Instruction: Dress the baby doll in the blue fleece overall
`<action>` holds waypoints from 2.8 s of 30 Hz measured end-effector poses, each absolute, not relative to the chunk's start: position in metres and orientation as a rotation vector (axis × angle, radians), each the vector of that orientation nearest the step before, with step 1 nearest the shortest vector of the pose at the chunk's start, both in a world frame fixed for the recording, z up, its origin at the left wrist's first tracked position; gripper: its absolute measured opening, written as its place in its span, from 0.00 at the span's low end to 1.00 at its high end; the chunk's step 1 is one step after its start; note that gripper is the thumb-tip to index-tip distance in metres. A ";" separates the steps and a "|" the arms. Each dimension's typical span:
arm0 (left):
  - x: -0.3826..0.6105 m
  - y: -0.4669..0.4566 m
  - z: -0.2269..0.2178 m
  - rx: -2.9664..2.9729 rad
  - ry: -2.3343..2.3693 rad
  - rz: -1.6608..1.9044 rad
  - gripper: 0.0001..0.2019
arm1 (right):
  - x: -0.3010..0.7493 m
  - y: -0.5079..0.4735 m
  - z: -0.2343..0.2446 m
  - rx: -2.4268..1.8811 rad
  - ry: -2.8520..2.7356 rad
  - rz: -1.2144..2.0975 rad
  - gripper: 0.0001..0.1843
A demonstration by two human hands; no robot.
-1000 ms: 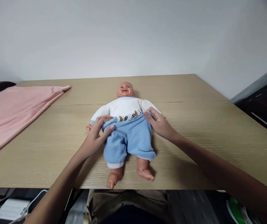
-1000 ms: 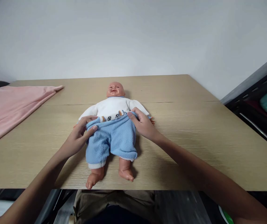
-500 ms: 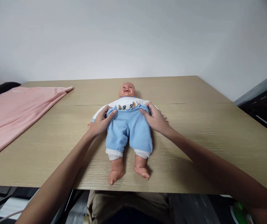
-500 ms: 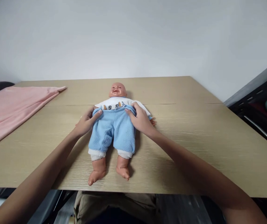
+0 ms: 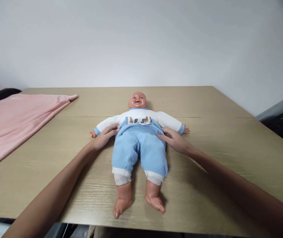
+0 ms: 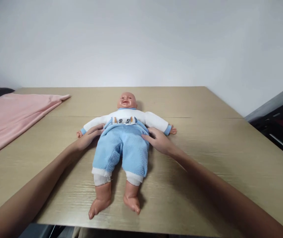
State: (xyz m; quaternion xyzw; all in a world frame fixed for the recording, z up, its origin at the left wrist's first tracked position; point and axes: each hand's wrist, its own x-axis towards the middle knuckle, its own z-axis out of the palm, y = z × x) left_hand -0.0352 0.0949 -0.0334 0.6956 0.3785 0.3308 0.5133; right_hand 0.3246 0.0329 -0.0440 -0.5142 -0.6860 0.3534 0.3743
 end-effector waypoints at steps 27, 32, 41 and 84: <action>-0.016 0.058 -0.049 1.119 0.864 0.834 0.19 | 0.320 0.015 -0.056 -1.209 -1.171 1.386 0.26; -0.019 0.062 -0.049 1.239 0.877 0.853 0.18 | 0.330 0.017 -0.056 -1.134 -1.180 1.409 0.19; -0.005 0.065 -0.036 1.541 0.897 1.088 0.21 | 0.306 0.010 -0.015 -1.378 -1.646 0.757 0.18; 0.004 0.064 -0.044 1.101 1.009 0.990 0.22 | 0.304 0.011 -0.044 -1.271 -1.035 1.379 0.23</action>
